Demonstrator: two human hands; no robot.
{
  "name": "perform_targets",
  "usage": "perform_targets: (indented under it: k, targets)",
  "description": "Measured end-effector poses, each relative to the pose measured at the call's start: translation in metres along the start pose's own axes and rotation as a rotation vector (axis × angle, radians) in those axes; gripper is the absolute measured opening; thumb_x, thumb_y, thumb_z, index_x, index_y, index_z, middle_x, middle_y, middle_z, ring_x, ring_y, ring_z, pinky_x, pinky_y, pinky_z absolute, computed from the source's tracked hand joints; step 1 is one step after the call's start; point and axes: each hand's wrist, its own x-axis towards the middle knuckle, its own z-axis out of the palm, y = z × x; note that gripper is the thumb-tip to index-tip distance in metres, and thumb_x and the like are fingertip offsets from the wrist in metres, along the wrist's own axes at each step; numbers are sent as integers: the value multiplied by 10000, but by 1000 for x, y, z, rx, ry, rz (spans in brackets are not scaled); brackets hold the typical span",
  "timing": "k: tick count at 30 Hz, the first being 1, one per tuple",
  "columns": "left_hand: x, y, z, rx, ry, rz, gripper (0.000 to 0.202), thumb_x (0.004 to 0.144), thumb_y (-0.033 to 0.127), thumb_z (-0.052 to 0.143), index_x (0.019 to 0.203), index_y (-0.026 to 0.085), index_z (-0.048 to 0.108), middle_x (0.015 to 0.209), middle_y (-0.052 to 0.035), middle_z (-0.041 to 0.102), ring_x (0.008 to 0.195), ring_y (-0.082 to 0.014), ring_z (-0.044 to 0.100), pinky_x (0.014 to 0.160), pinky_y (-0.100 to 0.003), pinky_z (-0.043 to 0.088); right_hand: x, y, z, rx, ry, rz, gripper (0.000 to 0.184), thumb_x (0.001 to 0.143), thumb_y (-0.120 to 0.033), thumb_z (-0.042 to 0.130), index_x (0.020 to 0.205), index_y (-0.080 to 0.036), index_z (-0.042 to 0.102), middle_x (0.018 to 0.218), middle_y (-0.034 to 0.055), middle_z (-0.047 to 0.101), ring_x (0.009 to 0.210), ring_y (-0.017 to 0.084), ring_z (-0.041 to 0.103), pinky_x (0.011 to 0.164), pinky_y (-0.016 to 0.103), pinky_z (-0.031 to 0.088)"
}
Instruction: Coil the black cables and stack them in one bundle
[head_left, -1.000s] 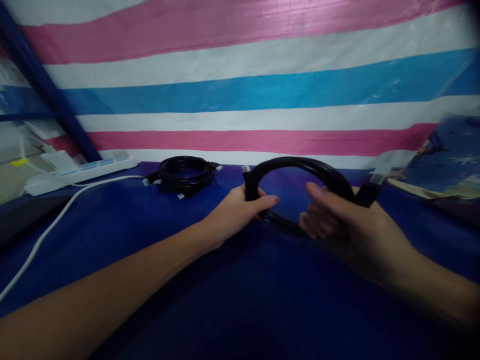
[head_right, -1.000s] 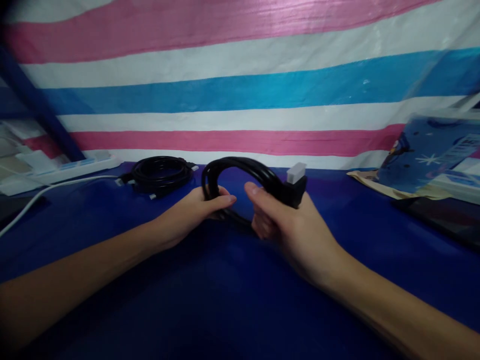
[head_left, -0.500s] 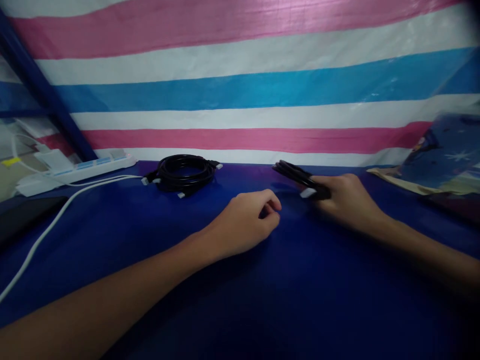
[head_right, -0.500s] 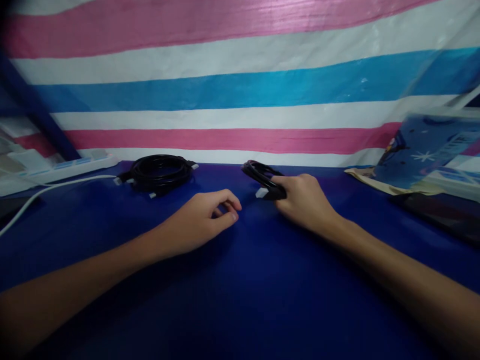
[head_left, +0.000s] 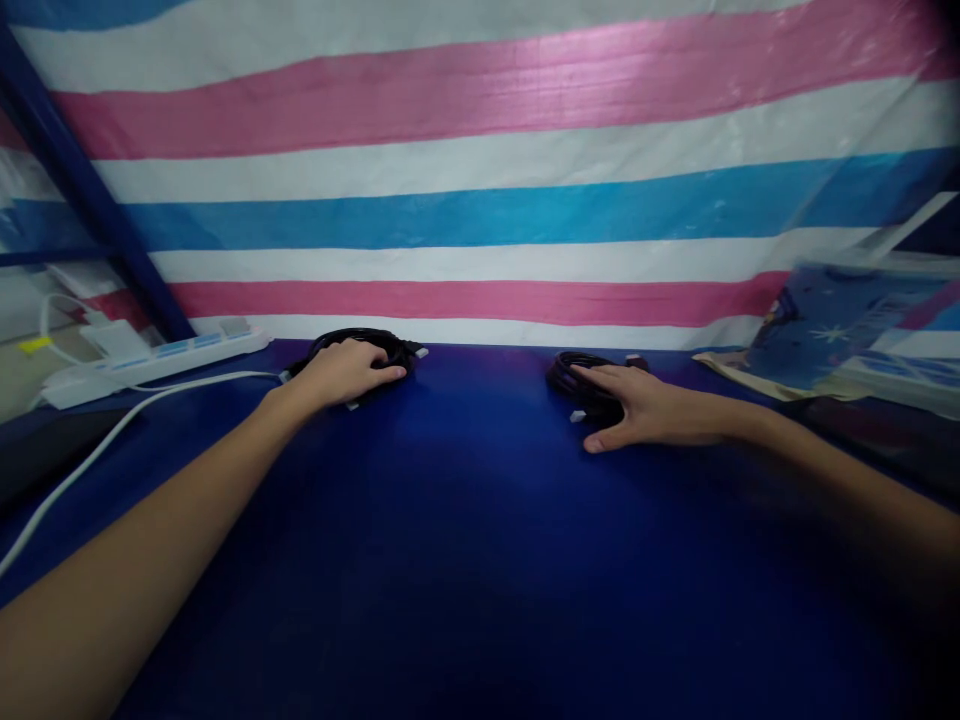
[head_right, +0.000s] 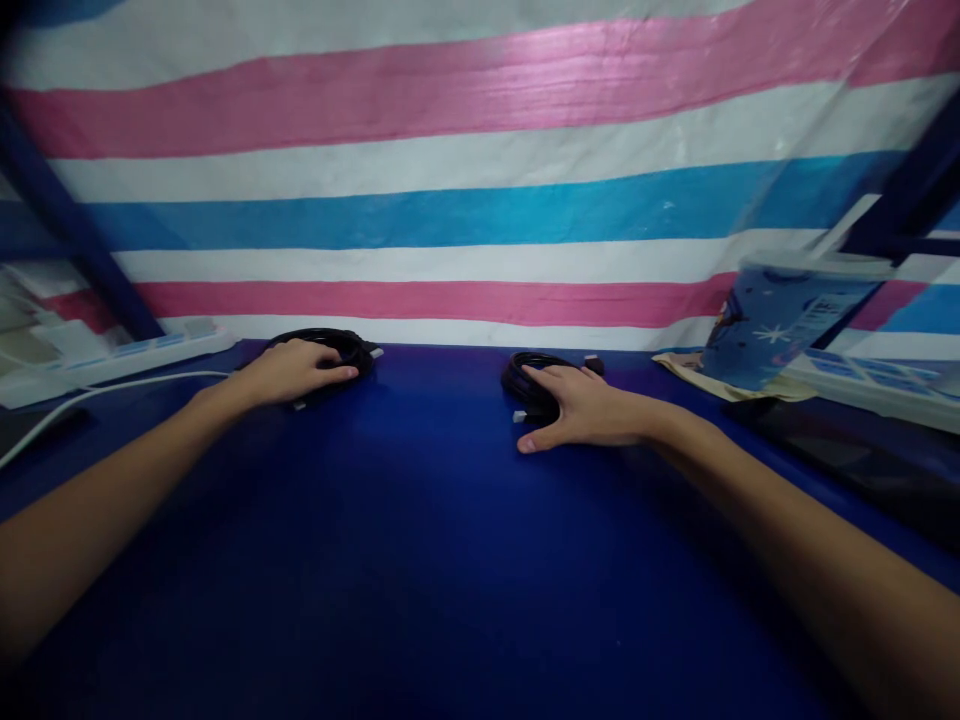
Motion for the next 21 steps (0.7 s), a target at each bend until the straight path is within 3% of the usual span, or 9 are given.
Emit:
perform_targets:
  k: [3,7,9,11,13,16,18,19,21]
  targets:
    - [-1,4,-2,63,56,-37,542,850,582,304,842,184,673,876,-126,684,766,-278,610,612,-338,354,-4,-7,-11,-4,24,39,1000,646,-750,557,1407,-120,396,1405,187,438,1267,391,419,1010,527,375]
    - [-3,4,-8,147,220,-105,561,889,536,256,943,158,667,924,-170,683,851,-324,621,621,-353,348,-5,-15,-22,-16,274,26,647,858,-598,381,1286,-128,502,1262,183,562,1160,338,522,963,494,414]
    - [-9,2,-18,186,385,-143,549,907,511,249,938,157,667,916,-171,683,852,-308,627,615,-350,332,-4,-16,-23,-68,355,-8,535,895,-536,339,1188,-147,562,1164,182,606,1099,343,551,921,510,427]
    - [-18,3,-34,179,636,-180,511,917,478,285,917,137,665,882,-158,678,845,-278,623,617,-351,321,-4,-18,-21,-90,423,-47,478,900,-502,349,1103,-150,600,1084,176,630,1050,346,571,894,519,434]
    - [-31,11,-52,19,871,-171,468,917,469,339,914,121,651,816,-107,651,791,-217,601,625,-347,328,-6,-26,-18,-15,482,-54,444,894,-487,393,1085,-148,606,1085,163,635,1052,332,575,906,508,435]
    - [-49,40,-72,-565,1044,-34,345,890,481,448,851,178,608,693,8,527,599,-103,500,580,-312,373,-10,-50,-13,306,481,-25,520,843,-517,519,1240,-182,514,1263,135,567,1138,293,545,917,448,461]
    - [-58,69,-73,-1031,1005,67,227,852,380,546,713,201,559,636,35,472,539,-78,466,552,-285,426,-11,-70,-10,533,404,-46,710,789,-538,599,1379,-227,356,1404,125,446,1193,275,511,877,402,494]
    - [-61,85,-69,-1262,906,86,205,833,305,567,665,192,538,620,35,471,524,-72,469,529,-264,443,-12,-78,-8,623,379,-69,781,781,-538,611,1422,-247,273,1434,124,408,1193,265,511,849,384,506]
    - [-64,112,-56,-1595,473,109,133,852,241,517,744,187,575,664,21,560,586,-89,562,594,-271,527,-11,-88,-5,728,396,-69,725,830,-513,559,1425,-243,244,1352,129,494,1088,240,574,769,359,520]
